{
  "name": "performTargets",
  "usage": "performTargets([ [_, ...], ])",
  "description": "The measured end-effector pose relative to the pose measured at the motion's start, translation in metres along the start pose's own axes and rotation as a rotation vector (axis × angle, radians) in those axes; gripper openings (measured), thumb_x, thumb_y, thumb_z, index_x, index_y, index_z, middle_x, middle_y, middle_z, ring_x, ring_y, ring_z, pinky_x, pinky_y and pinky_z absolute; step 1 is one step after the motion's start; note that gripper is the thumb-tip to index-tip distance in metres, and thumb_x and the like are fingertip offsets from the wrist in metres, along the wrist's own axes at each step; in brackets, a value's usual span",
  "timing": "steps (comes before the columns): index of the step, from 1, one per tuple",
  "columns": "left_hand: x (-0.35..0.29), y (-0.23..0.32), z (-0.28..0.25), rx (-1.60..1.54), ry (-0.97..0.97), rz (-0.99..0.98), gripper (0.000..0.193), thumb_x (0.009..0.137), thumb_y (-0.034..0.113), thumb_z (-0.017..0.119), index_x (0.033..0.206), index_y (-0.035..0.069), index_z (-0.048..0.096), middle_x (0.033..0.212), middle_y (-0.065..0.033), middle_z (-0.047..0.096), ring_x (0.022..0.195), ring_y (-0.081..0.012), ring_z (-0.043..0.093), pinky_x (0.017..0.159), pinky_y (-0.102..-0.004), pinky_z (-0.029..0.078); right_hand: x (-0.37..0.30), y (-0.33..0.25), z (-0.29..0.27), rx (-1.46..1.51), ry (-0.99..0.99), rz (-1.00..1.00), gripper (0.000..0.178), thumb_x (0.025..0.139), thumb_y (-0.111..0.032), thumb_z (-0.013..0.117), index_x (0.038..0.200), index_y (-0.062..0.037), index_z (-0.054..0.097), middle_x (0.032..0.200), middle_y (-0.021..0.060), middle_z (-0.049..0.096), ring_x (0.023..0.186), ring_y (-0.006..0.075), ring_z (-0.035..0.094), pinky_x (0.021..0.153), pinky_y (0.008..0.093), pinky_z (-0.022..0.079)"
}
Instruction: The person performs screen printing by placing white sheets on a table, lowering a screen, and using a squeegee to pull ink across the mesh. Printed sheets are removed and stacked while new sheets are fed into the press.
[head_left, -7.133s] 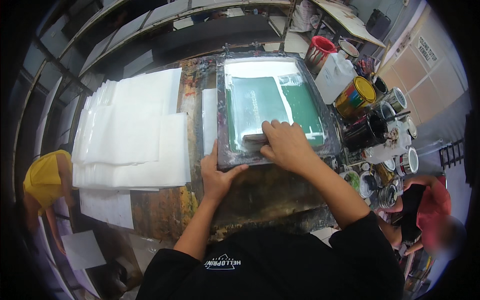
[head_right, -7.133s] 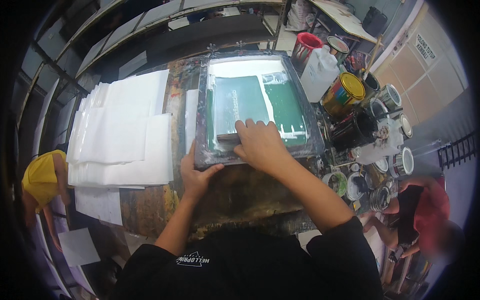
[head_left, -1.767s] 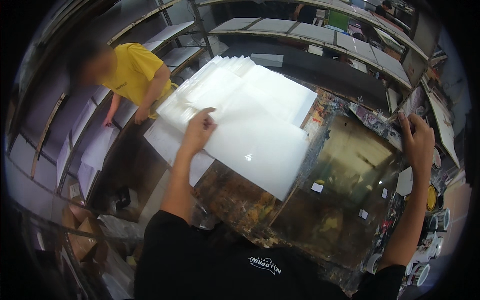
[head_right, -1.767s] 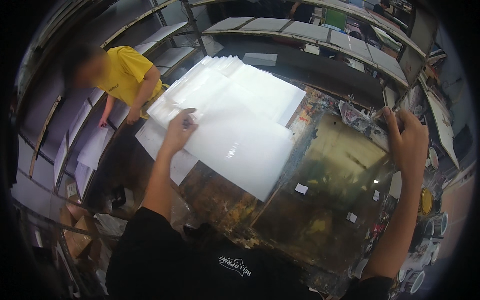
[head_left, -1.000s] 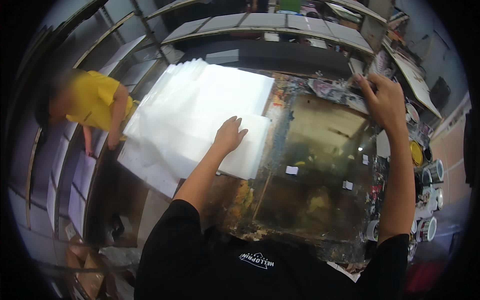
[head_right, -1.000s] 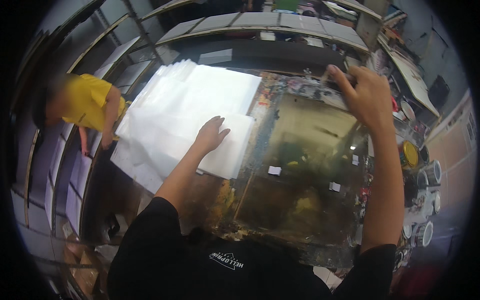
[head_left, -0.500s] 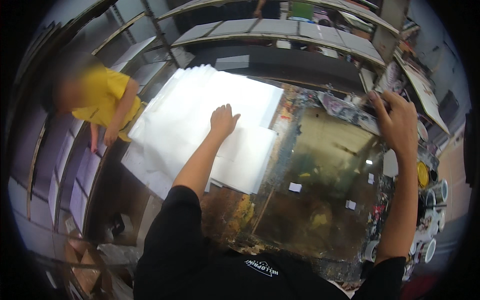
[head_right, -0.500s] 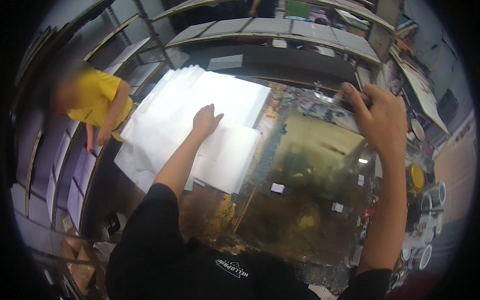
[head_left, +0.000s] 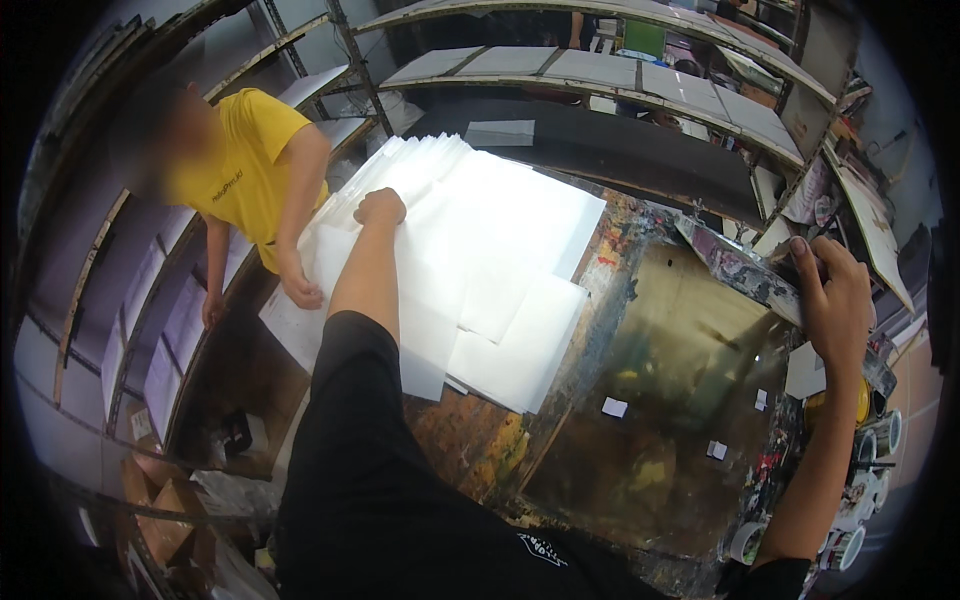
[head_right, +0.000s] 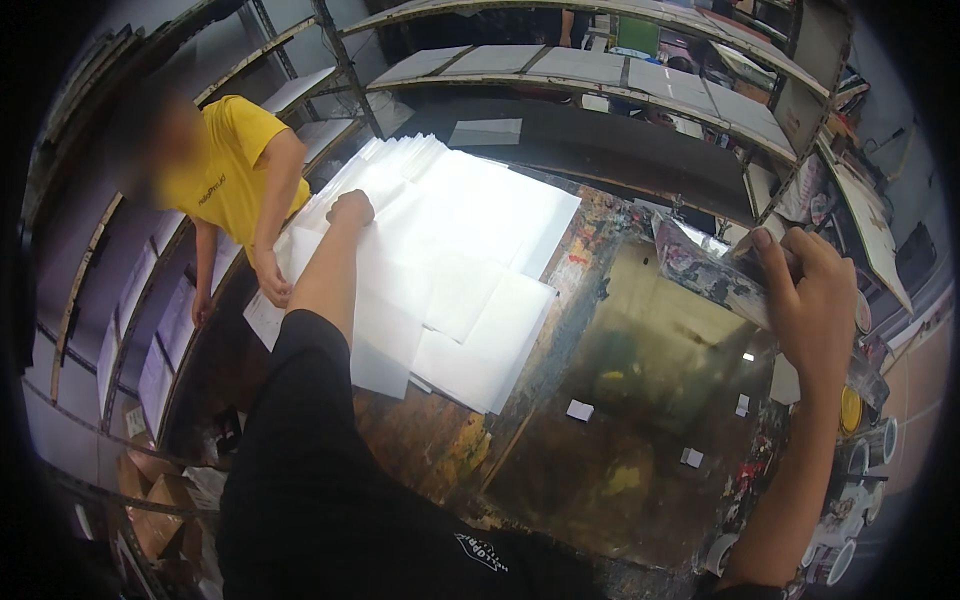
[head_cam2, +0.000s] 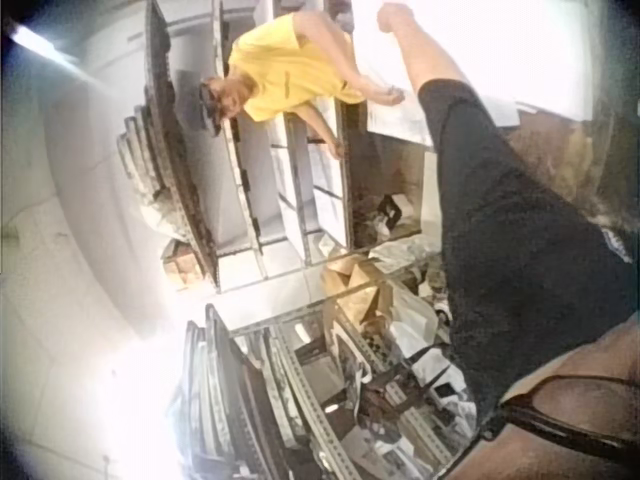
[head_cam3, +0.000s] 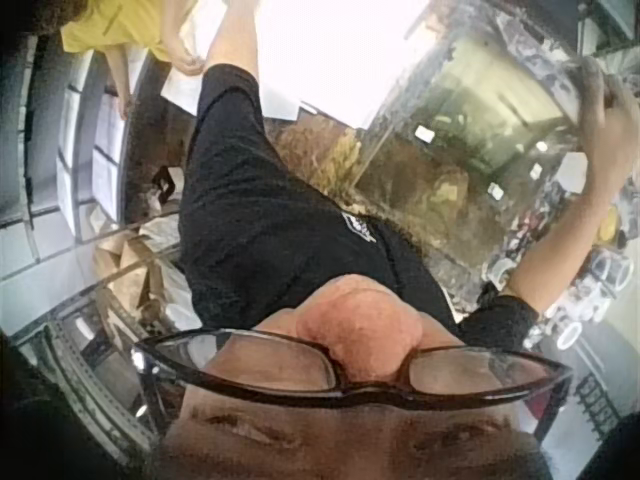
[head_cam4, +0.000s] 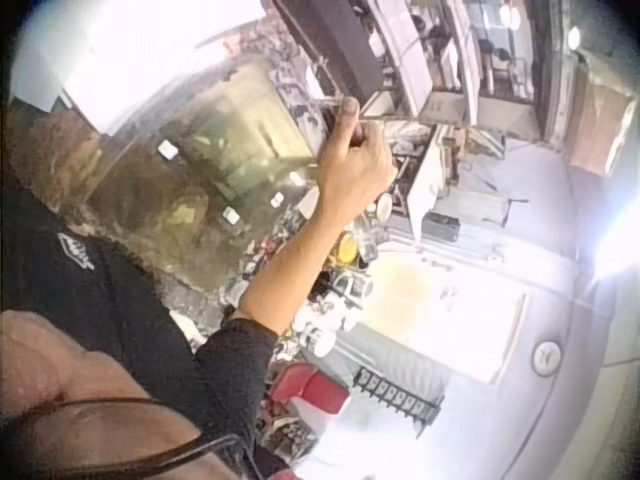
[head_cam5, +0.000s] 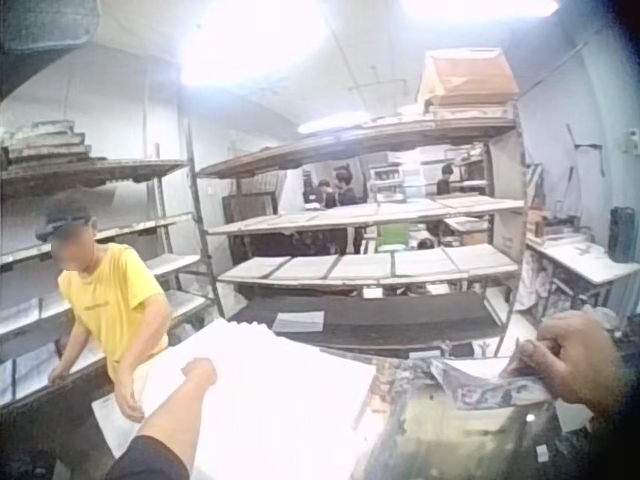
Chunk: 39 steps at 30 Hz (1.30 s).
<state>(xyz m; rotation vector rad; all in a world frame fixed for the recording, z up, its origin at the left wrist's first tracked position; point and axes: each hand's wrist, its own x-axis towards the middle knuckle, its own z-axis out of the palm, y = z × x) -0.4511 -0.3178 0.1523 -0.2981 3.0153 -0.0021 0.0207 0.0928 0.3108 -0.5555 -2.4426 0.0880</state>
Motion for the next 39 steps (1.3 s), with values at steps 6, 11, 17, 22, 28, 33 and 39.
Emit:
performTargets([
  [6,0.006,-0.002,0.001,0.004,-0.049,0.016,0.043,0.096,0.018,0.065,0.139,0.015,0.067,0.149,-0.009,0.061,0.138,-0.0311,0.058,0.109,-0.046,0.046,0.001,0.004,0.002,0.01,0.006,0.023,0.052,0.101,-0.048,0.059,0.091,0.0022,0.065,0.081,0.0165,0.059,0.078,0.0356,0.05,0.079,0.0422,0.042],
  [11,0.011,-0.006,-0.002,0.018,-0.003,0.1,0.036,0.095,0.014,0.065,0.131,0.01,0.071,0.147,-0.0132,0.062,0.136,-0.0314,0.059,0.103,-0.0427,0.053,0.001,0.009,0.002,-0.022,-0.016,0.02,0.051,0.101,-0.047,0.058,0.092,0.0021,0.064,0.082,0.0171,0.059,0.078,0.0362,0.051,0.078,0.0429,0.043],
  [17,0.025,-0.031,0.015,0.016,0.287,0.099,0.028,0.098,0.014,0.062,0.122,0.008,0.074,0.138,-0.0143,0.065,0.128,-0.0318,0.062,0.1,-0.0429,0.055,0.0,0.009,0.003,-0.027,-0.031,0.031,0.055,0.102,-0.049,0.055,0.087,0.0034,0.057,0.079,0.0184,0.053,0.076,0.037,0.05,0.075,0.0431,0.041],
  [22,0.034,-0.031,0.024,0.066,0.392,0.107,0.03,0.1,0.019,0.06,0.125,0.009,0.073,0.137,-0.0119,0.063,0.128,-0.0289,0.06,0.104,-0.0493,0.049,-0.002,0.011,0.004,-0.017,-0.028,0.024,0.056,0.102,-0.05,0.054,0.085,0.004,0.053,0.077,0.0187,0.049,0.074,0.0365,0.047,0.073,0.0425,0.04],
  [28,0.033,-0.029,0.005,0.133,0.182,0.069,0.037,0.1,0.022,0.06,0.134,0.011,0.069,0.144,-0.0111,0.06,0.137,-0.0296,0.054,0.111,-0.0505,0.043,-0.006,0.011,0.006,0.002,0.005,-0.03,0.055,0.102,-0.047,0.056,0.085,0.005,0.052,0.075,0.0184,0.046,0.073,0.0349,0.046,0.072,0.042,0.039],
  [33,0.035,-0.028,-0.003,0.062,0.124,0.027,0.039,0.101,0.021,0.059,0.138,0.011,0.067,0.148,-0.011,0.058,0.14,-0.0307,0.052,0.113,-0.0492,0.041,-0.008,0.011,0.006,0.017,0.02,-0.033,0.052,0.102,-0.045,0.057,0.086,0.005,0.054,0.076,0.0178,0.047,0.073,0.035,0.046,0.072,0.0416,0.039],
  [39,0.053,-0.045,0.009,-0.055,0.079,0.02,0.041,0.1,0.018,0.061,0.14,0.009,0.064,0.149,-0.0119,0.06,0.139,-0.031,0.055,0.113,-0.0472,0.044,-0.006,0.009,0.008,0.037,0.017,-0.06,0.051,0.102,-0.044,0.057,0.086,0.0049,0.057,0.077,0.0184,0.05,0.075,0.0361,0.049,0.073,0.0424,0.04],
])
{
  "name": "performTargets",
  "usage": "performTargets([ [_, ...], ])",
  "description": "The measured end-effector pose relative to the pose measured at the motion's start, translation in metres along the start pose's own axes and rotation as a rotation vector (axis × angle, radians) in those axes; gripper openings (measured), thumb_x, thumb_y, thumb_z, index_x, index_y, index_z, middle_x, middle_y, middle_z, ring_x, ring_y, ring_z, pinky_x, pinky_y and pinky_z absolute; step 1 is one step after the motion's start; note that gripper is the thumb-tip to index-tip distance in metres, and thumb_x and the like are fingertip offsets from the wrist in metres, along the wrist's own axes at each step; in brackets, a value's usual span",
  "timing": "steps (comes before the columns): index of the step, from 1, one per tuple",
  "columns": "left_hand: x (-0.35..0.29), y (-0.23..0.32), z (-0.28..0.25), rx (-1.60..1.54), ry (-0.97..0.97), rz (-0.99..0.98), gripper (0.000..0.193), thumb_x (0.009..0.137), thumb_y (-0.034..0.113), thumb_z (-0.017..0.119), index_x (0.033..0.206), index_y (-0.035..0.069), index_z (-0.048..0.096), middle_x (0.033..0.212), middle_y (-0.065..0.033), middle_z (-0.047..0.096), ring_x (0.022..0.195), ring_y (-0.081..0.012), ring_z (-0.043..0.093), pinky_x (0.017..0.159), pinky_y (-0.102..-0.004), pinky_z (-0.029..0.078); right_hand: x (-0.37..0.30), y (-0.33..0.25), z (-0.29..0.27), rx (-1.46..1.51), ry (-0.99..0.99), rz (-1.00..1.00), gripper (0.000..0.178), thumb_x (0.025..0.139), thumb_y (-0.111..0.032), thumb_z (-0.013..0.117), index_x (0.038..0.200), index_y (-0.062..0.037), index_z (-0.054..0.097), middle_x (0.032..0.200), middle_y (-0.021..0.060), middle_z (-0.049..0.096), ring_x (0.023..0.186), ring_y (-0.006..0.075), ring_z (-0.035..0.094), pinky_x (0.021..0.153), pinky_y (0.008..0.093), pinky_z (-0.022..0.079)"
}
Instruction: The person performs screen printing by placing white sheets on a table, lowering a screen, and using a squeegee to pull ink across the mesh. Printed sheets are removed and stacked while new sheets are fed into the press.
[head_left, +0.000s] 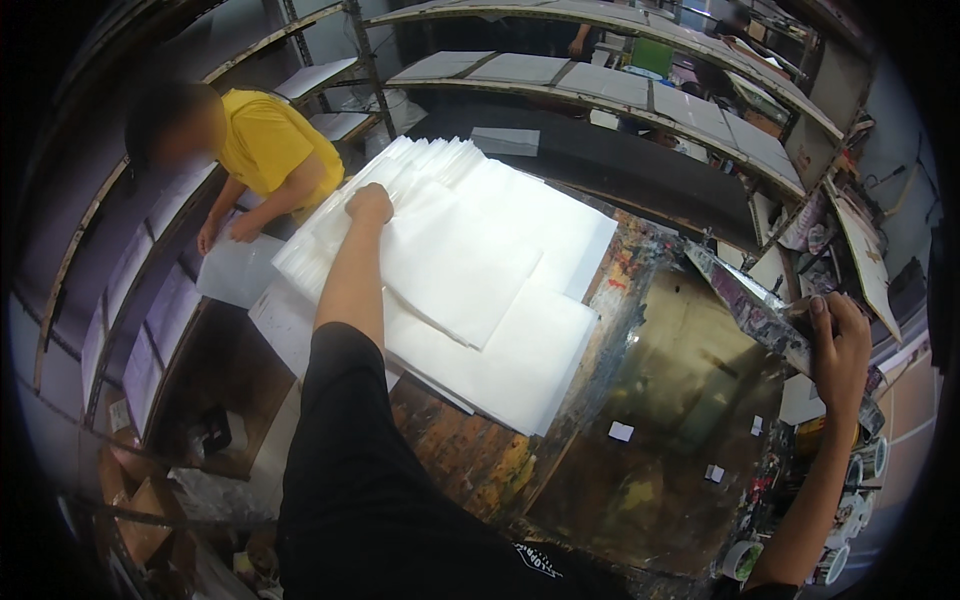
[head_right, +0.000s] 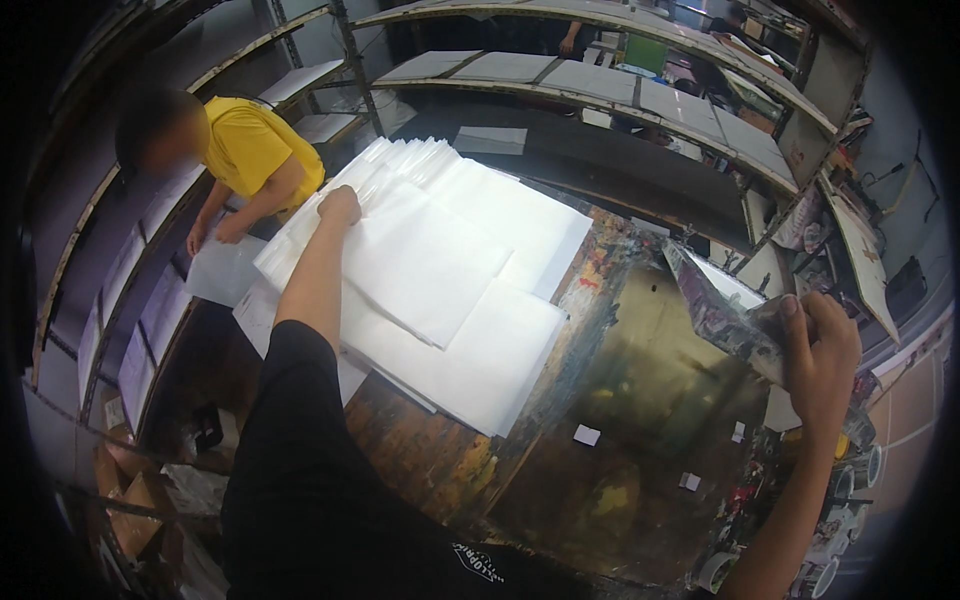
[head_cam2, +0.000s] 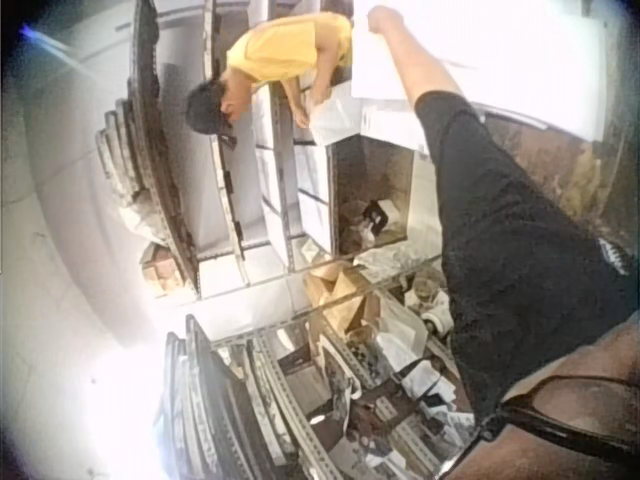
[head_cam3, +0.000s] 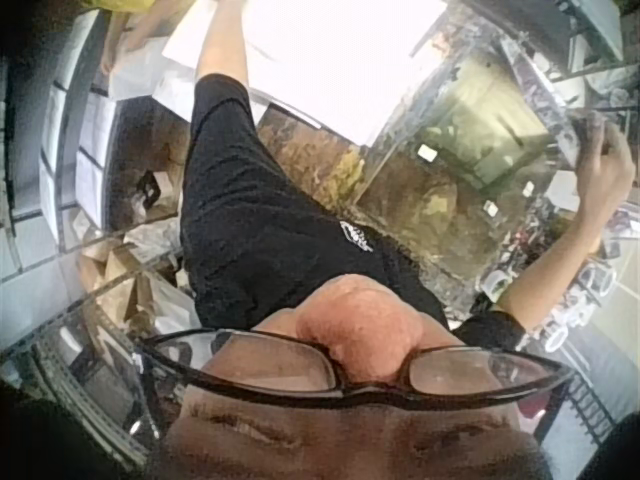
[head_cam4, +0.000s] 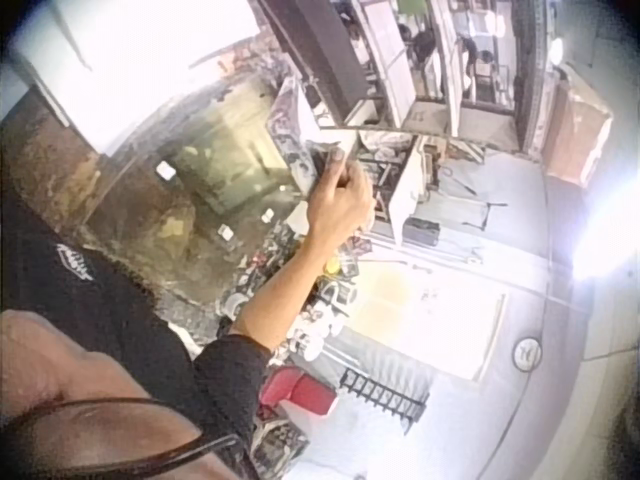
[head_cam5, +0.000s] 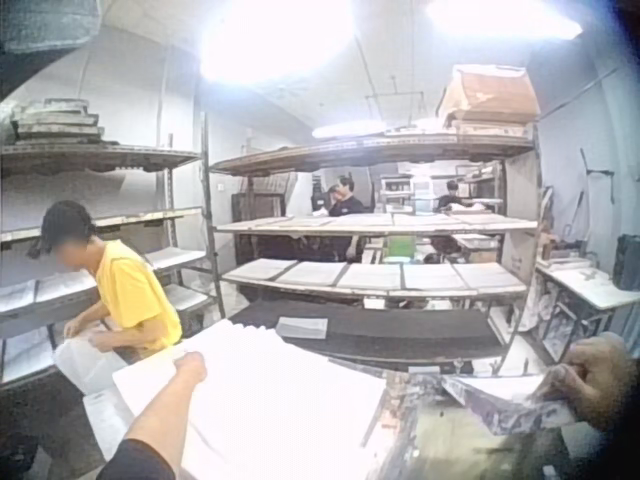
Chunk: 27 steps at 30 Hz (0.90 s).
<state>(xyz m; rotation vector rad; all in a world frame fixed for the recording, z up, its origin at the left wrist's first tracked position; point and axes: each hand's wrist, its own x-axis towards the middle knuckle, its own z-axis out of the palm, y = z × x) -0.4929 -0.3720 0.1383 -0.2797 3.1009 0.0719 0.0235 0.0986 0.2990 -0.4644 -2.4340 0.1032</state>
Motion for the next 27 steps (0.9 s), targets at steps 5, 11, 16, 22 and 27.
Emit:
performTargets([
  [5,-0.016,0.012,-0.009,0.046,-0.036,0.037,0.039,0.098,0.015,0.063,0.136,0.008,0.067,0.146,-0.0127,0.063,0.135,-0.0306,0.06,0.109,-0.0439,0.049,-0.002,0.0,-0.005,-0.047,-0.025,0.035,0.05,0.101,-0.044,0.058,0.086,0.0039,0.059,0.078,0.0182,0.052,0.076,0.036,0.052,0.073,0.0433,0.04],
  [11,0.002,-0.01,-0.001,0.123,-0.056,0.182,0.037,0.098,0.017,0.059,0.132,0.005,0.069,0.141,-0.0165,0.066,0.131,-0.0315,0.063,0.109,-0.0439,0.05,-0.004,-0.004,-0.004,-0.05,-0.023,0.014,0.05,0.101,-0.045,0.06,0.088,0.0037,0.059,0.079,0.0188,0.055,0.077,0.0361,0.052,0.074,0.0436,0.04],
  [16,-0.009,-0.004,-0.014,0.111,-0.021,0.284,0.039,0.097,0.02,0.058,0.129,0.001,0.07,0.137,-0.0218,0.067,0.129,-0.0357,0.064,0.11,-0.0455,0.048,-0.007,-0.006,-0.006,-0.073,-0.034,0.037,0.05,0.1,-0.044,0.062,0.087,0.0045,0.059,0.083,0.0203,0.058,0.081,0.0394,0.056,0.076,0.0452,0.041],
  [22,-0.019,-0.019,-0.084,0.207,0.022,0.417,0.045,0.094,0.026,0.06,0.128,-0.002,0.068,0.137,-0.0261,0.065,0.129,-0.0402,0.062,0.11,-0.0466,0.048,-0.003,-0.009,-0.009,-0.034,-0.036,0.029,0.057,0.099,-0.051,0.059,0.084,0.0045,0.062,0.082,0.0229,0.06,0.081,0.0424,0.057,0.076,0.0461,0.042],
  [27,-0.021,-0.046,-0.193,0.258,0.198,0.577,0.041,0.096,0.028,0.06,0.124,-0.001,0.066,0.113,-0.0172,0.07,0.104,-0.0295,0.066,0.094,-0.0442,0.051,0.006,-0.006,-0.009,-0.007,-0.023,0.014,0.071,0.098,-0.063,0.054,0.08,0.0043,0.066,0.075,0.0239,0.061,0.074,0.0427,0.059,0.073,0.05,0.044],
])
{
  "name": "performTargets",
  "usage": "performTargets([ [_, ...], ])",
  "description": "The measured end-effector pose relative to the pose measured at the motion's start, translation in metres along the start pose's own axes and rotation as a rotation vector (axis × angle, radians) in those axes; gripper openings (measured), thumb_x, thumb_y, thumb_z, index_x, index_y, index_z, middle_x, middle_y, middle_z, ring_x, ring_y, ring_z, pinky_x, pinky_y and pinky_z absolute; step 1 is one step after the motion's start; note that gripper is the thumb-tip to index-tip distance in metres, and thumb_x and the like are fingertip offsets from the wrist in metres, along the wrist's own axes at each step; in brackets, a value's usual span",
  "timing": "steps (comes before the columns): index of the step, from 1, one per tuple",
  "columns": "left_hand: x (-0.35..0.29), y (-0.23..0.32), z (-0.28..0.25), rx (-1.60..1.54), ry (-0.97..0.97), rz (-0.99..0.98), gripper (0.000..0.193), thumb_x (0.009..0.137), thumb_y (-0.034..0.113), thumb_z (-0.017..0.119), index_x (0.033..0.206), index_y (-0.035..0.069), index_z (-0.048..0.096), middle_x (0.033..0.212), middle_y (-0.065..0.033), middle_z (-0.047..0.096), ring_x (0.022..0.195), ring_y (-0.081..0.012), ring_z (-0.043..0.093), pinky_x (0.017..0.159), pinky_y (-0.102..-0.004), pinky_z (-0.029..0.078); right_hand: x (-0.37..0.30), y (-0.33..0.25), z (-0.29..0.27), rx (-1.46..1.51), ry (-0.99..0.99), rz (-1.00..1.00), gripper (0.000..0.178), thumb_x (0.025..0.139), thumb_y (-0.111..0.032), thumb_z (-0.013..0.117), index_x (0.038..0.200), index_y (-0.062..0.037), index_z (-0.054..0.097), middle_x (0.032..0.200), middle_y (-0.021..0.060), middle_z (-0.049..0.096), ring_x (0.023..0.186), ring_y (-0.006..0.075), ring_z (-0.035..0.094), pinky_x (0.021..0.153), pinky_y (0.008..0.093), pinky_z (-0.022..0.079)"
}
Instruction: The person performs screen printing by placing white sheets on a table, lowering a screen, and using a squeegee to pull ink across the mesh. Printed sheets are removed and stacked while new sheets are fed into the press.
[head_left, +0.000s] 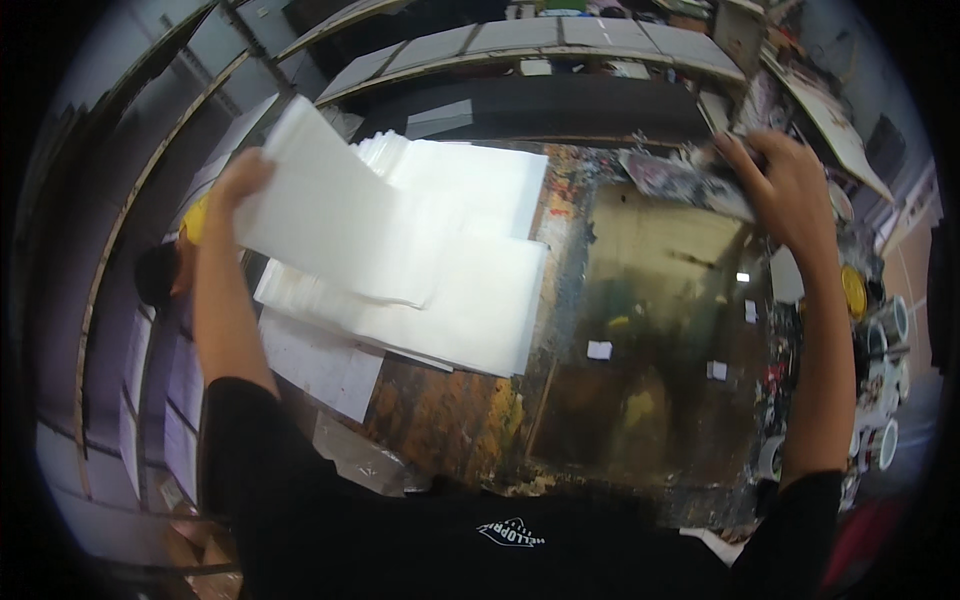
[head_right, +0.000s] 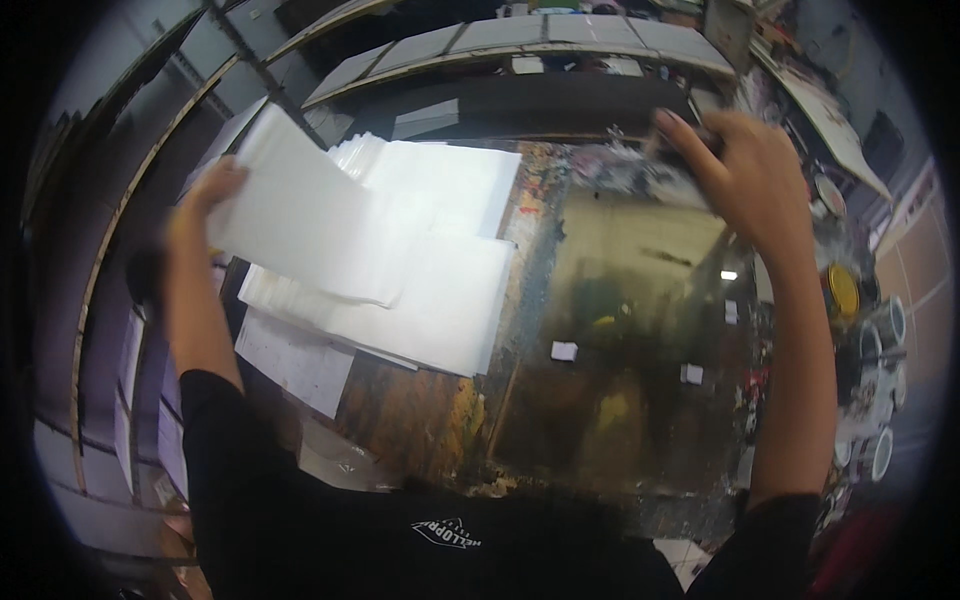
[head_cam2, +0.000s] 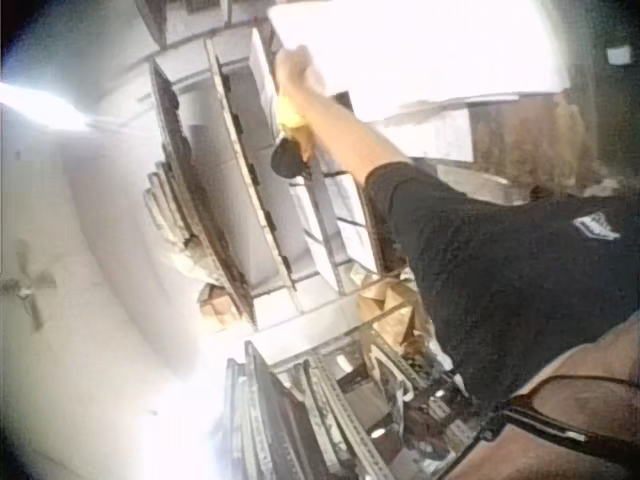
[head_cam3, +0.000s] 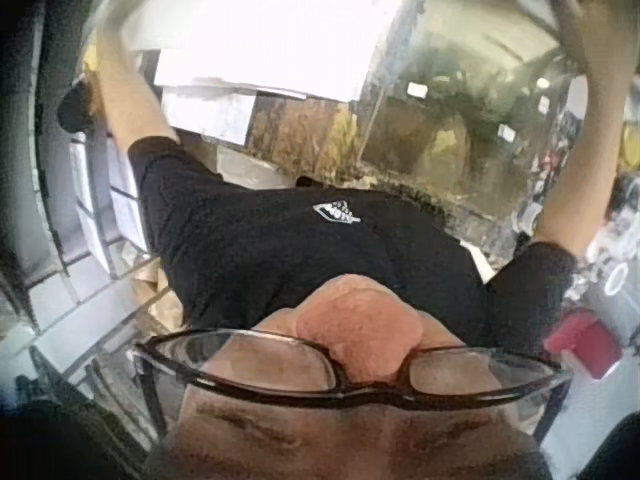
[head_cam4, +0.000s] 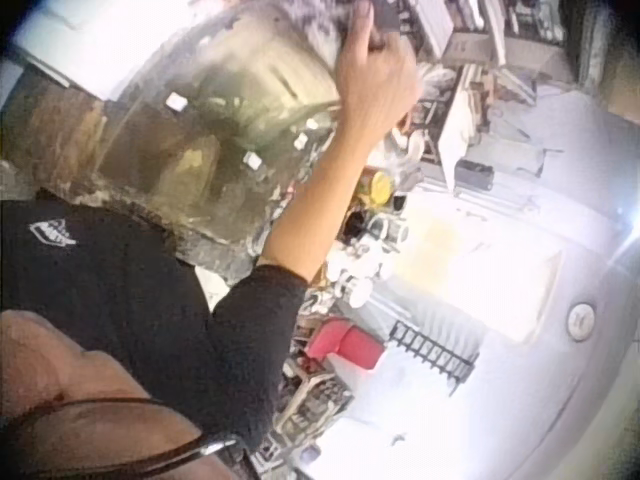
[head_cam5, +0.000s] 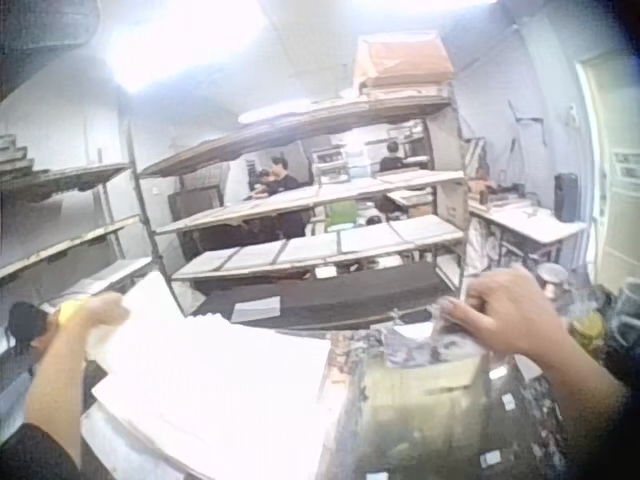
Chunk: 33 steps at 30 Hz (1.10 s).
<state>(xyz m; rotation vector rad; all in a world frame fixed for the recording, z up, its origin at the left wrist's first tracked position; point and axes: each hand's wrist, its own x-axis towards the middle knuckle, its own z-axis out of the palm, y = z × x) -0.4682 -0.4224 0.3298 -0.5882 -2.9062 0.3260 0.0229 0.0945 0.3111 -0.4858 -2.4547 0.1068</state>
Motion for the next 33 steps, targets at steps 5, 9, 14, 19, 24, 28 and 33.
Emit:
performTargets([
  [5,-0.042,0.065,-0.134,-0.284,0.134,-0.035,0.042,0.094,0.031,0.059,0.119,-0.002,0.067,0.101,-0.0157,0.071,0.093,-0.0263,0.068,0.086,-0.0424,0.052,0.016,0.03,0.016,-0.076,0.169,-0.18,0.083,0.097,-0.074,0.046,0.074,0.0009,0.071,0.074,0.0188,0.069,0.073,0.0374,0.067,0.075,0.0464,0.052],
  [9,-0.054,0.16,-0.133,-0.522,-0.017,-0.059,0.05,0.089,0.031,0.061,0.13,0.002,0.063,0.107,-0.0167,0.071,0.096,-0.0278,0.07,0.09,-0.0411,0.054,0.032,0.021,0.0,-0.092,-0.065,-0.111,0.087,0.098,-0.077,0.038,0.083,0.0003,0.076,0.079,0.0218,0.073,0.077,0.0381,0.072,0.073,0.0477,0.056],
  [14,-0.103,0.32,-0.119,-0.794,-0.189,-0.077,0.06,0.093,0.033,0.066,0.142,0.0,0.054,0.122,-0.0213,0.068,0.1,-0.0306,0.073,0.089,-0.0427,0.059,0.048,0.025,-0.011,-0.096,-0.178,-0.053,0.092,0.1,-0.074,0.032,0.087,0.0049,0.078,0.086,0.0274,0.074,0.087,0.0421,0.073,0.081,0.0493,0.057],
  [19,-0.113,0.364,-0.105,-1.143,-0.42,-0.025,0.056,0.096,0.034,0.068,0.135,-0.006,0.059,0.113,-0.0232,0.071,0.092,-0.0294,0.075,0.081,-0.0386,0.062,0.053,0.029,-0.006,-0.064,-0.111,-0.113,0.09,0.1,-0.072,0.033,0.088,0.0051,0.078,0.092,0.0284,0.074,0.093,0.0425,0.073,0.086,0.0494,0.056],
  [24,-0.114,0.423,-0.015,-1.368,-0.555,0.042,0.044,0.094,0.037,0.074,0.118,0.0,0.073,0.103,-0.0106,0.074,0.086,-0.0181,0.069,0.081,-0.0334,0.057,0.055,0.031,-0.011,-0.048,-0.031,-0.12,0.087,0.1,-0.07,0.037,0.089,0.0054,0.078,0.092,0.0286,0.074,0.094,0.0425,0.073,0.087,0.0497,0.056],
  [28,-0.128,0.476,0.116,-1.486,-0.761,-0.007,0.047,0.097,0.031,0.071,0.125,-0.006,0.064,0.106,-0.0115,0.07,0.09,-0.0206,0.067,0.081,-0.0375,0.056,0.049,0.024,-0.015,0.01,-0.048,-0.152,0.083,0.101,-0.067,0.039,0.09,0.005,0.078,0.093,0.0279,0.075,0.092,0.042,0.074,0.086,0.0494,0.057],
  [33,-0.132,0.49,0.171,-1.167,-0.617,0.155,0.048,0.101,0.031,0.064,0.13,-0.007,0.058,0.112,-0.0158,0.068,0.099,-0.0241,0.066,0.09,-0.0374,0.054,0.049,0.024,-0.016,-0.038,-0.149,-0.11,0.081,0.102,-0.065,0.038,0.09,0.0049,0.078,0.092,0.0269,0.075,0.091,0.0406,0.074,0.083,0.0487,0.058],
])
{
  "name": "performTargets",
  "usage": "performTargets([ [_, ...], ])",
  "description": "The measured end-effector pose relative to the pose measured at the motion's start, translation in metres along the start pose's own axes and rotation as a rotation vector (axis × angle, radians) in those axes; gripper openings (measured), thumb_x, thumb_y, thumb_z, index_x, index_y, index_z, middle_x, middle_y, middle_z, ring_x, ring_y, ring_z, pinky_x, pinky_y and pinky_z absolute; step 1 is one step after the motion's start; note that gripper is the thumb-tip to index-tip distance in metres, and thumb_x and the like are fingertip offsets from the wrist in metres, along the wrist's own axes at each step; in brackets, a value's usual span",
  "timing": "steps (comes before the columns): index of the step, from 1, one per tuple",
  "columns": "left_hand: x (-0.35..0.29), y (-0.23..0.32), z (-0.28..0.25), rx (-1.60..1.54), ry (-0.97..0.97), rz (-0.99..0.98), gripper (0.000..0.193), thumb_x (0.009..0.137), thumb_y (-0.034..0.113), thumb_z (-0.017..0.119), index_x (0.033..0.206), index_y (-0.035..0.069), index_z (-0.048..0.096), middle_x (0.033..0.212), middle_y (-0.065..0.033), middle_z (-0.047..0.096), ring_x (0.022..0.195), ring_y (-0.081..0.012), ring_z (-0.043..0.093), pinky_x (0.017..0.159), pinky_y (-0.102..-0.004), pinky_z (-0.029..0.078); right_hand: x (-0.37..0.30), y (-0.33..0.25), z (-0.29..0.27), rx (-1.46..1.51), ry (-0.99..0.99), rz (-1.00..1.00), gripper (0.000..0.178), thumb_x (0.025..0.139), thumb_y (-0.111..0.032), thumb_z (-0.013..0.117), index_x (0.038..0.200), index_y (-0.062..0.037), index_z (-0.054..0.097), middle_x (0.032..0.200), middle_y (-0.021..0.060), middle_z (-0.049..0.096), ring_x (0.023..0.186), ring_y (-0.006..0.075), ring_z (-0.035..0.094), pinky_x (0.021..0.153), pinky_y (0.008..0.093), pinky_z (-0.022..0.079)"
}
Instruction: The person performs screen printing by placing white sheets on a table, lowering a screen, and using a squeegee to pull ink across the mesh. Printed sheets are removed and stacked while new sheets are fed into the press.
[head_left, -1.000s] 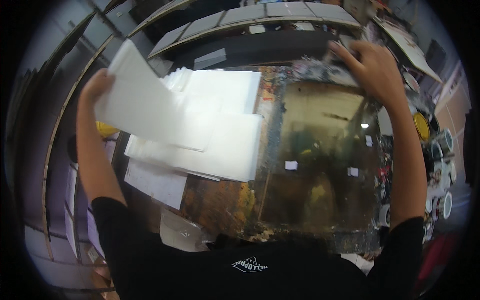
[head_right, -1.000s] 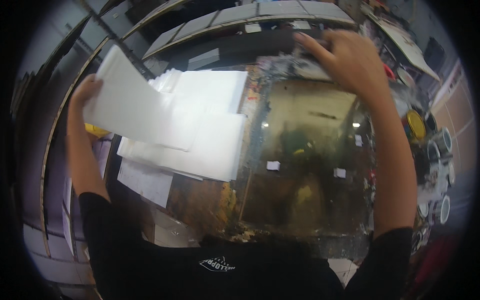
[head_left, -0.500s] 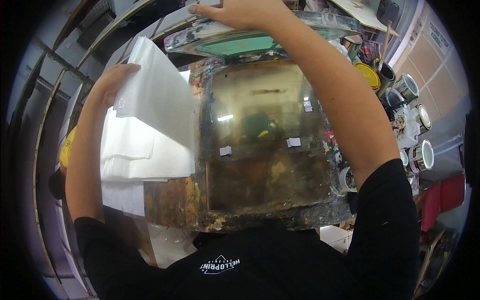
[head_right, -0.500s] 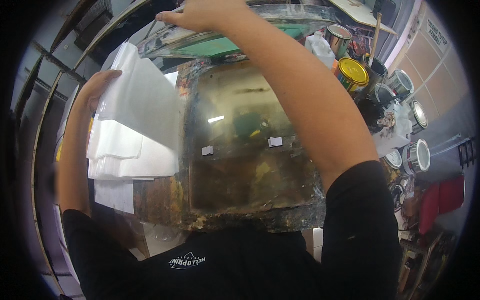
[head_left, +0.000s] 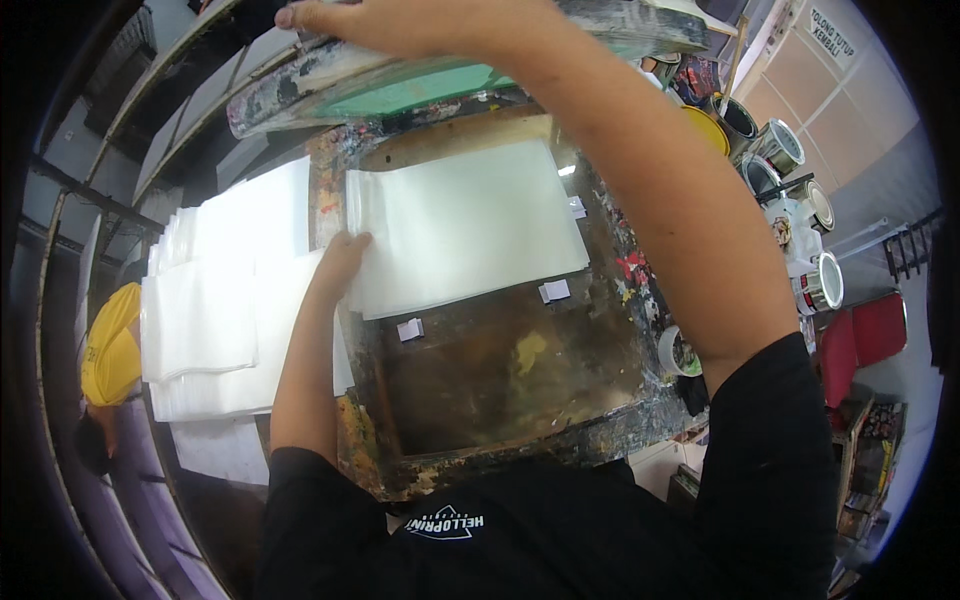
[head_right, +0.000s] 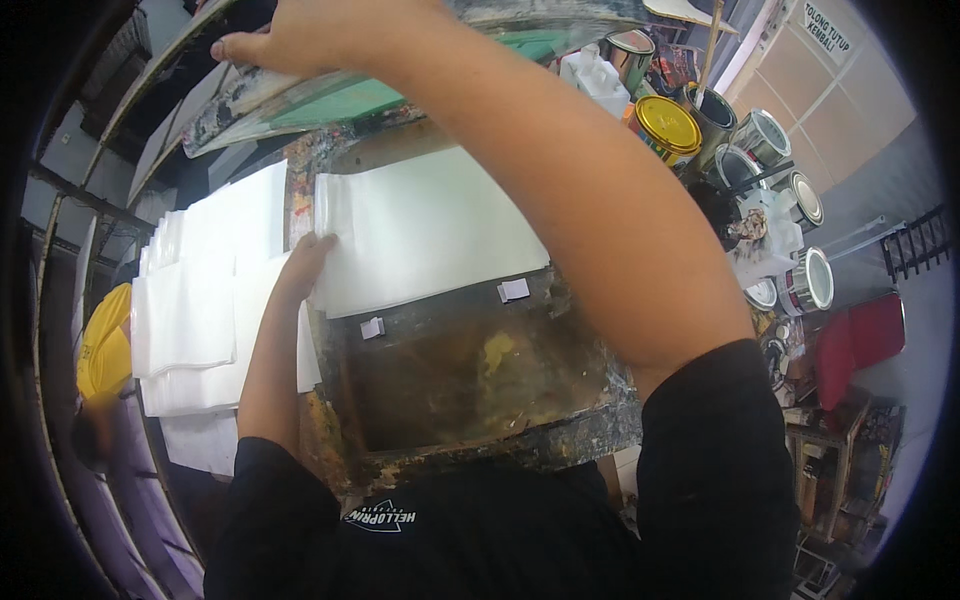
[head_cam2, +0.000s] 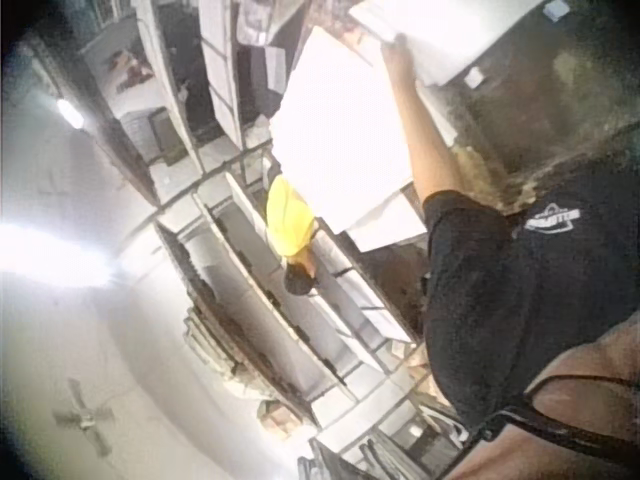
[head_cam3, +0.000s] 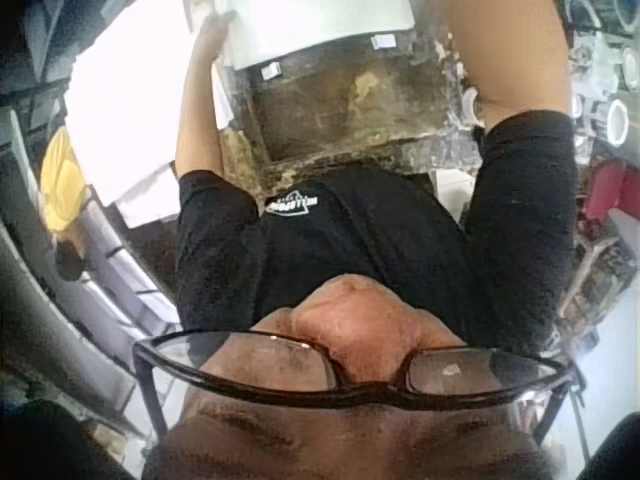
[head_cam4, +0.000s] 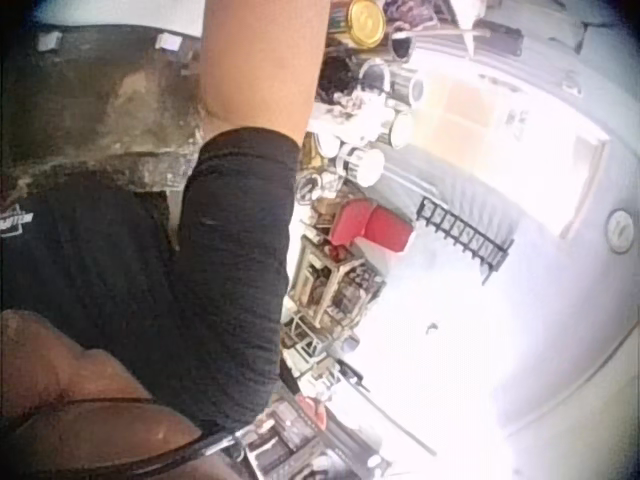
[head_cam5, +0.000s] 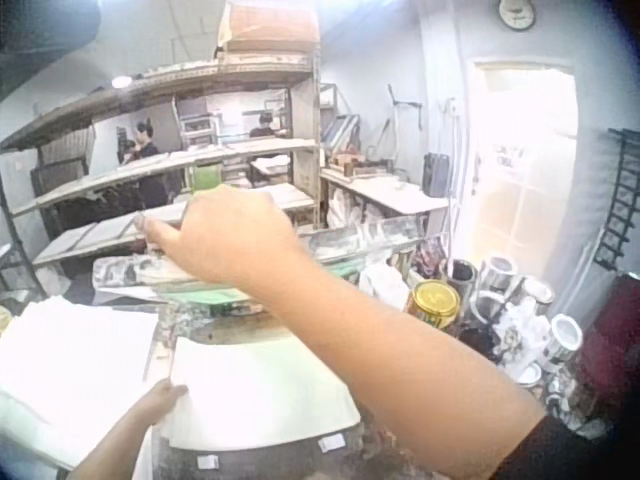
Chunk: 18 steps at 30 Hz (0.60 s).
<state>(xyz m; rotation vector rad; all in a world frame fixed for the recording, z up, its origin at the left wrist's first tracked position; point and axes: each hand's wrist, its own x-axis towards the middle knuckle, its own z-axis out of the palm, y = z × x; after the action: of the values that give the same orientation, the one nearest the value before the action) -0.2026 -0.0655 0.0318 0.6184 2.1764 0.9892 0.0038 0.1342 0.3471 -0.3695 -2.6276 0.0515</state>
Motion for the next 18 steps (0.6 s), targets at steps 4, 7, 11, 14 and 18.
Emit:
performTargets([
  [4,0.001,-0.006,-0.001,-0.028,-0.029,0.071,0.047,0.104,0.031,0.061,0.131,-0.007,0.058,0.113,-0.0155,0.068,0.1,-0.0231,0.066,0.089,-0.0368,0.053,-0.009,-0.004,-0.006,-0.018,0.065,0.073,0.084,0.102,-0.067,0.037,0.09,0.0051,0.078,0.091,0.0269,0.075,0.091,0.0407,0.074,0.081,0.0488,0.06],
  [7,-0.004,-0.017,-0.003,-0.099,-0.026,0.092,0.046,0.104,0.031,0.06,0.131,-0.007,0.059,0.113,-0.0147,0.069,0.101,-0.0224,0.066,0.088,-0.0367,0.053,0.002,-0.019,-0.015,-0.009,-0.089,0.202,0.089,0.102,-0.071,0.034,0.086,0.0046,0.077,0.088,0.0268,0.075,0.09,0.0407,0.074,0.081,0.0499,0.06],
  [11,-0.008,-0.02,-0.006,-0.043,-0.038,0.112,0.049,0.103,0.034,0.062,0.128,-0.008,0.061,0.113,-0.0165,0.07,0.102,-0.0245,0.066,0.089,-0.0382,0.052,0.0,-0.01,-0.007,-0.051,-0.061,0.085,0.09,0.103,-0.073,0.032,0.08,0.0025,0.076,0.082,0.024,0.073,0.081,0.0365,0.074,0.076,0.0483,0.06],
  [14,-0.004,-0.015,0.002,0.146,0.048,0.172,0.053,0.103,0.04,0.063,0.12,-0.009,0.063,0.11,-0.0202,0.07,0.101,-0.0277,0.066,0.089,-0.0405,0.051,0.006,-0.019,-0.008,-0.093,-0.084,0.212,0.091,0.102,-0.075,0.033,0.075,0.001,0.074,0.073,0.0204,0.07,0.068,0.0299,0.069,0.067,0.0436,0.056],
  [18,-0.012,-0.002,0.001,0.24,0.058,0.142,0.062,0.102,0.05,0.062,0.112,-0.012,0.064,0.106,-0.0267,0.07,0.099,-0.0329,0.066,0.088,-0.0441,0.05,-0.002,-0.022,-0.002,-0.025,-0.098,0.244,0.091,0.101,-0.076,0.036,0.07,0.0009,0.073,0.065,0.0174,0.067,0.061,0.0255,0.065,0.061,0.0413,0.053],
])
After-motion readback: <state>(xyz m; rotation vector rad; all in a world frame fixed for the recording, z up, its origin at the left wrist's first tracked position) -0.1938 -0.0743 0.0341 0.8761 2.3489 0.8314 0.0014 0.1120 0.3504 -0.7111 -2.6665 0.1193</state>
